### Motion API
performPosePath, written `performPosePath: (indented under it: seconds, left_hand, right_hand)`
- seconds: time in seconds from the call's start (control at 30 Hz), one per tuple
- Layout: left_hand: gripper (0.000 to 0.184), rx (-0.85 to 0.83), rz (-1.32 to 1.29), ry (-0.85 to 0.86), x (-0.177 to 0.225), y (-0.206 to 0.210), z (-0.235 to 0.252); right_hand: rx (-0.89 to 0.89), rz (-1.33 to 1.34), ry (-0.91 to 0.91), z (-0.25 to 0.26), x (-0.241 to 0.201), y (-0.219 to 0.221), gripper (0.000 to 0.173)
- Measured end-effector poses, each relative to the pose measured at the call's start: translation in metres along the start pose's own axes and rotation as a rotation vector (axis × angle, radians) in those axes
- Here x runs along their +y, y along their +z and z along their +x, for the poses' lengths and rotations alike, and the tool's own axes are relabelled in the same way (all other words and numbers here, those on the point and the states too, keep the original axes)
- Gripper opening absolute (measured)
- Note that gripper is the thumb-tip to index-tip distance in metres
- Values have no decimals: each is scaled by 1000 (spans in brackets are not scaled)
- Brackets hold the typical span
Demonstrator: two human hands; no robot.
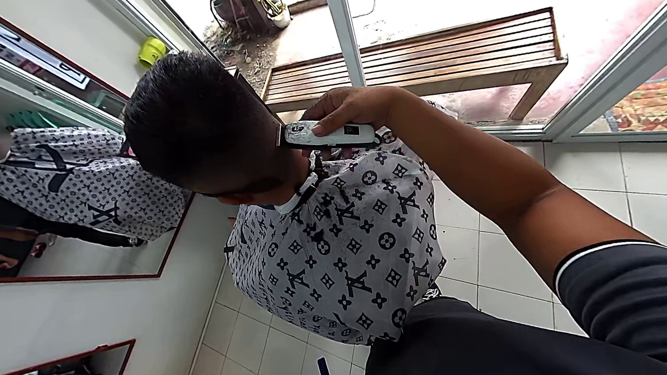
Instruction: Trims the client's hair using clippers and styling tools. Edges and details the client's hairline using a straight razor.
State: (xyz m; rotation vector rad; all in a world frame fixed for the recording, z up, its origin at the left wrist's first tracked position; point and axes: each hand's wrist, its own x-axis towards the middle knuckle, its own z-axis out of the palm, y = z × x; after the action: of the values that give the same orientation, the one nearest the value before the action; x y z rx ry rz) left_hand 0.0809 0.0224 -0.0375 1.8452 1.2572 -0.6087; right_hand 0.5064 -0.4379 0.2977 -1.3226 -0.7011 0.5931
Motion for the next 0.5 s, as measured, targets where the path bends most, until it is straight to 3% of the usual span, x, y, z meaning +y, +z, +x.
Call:
performPosePath:
  seconds: [0.27,0.4,0.5]
  left_hand:
    - [49,5,-12,-1,-2,-2,6]
    - [48,-12,-1,5,0,-6,13]
    - [48,-13,-1,13,4,-10,18]
  right_hand:
    - [-1,-38,24,0,-6,0,22]
    - [57,89,-79,-3,3,15,27]
    - [104,60,3,-10,11,30,26]
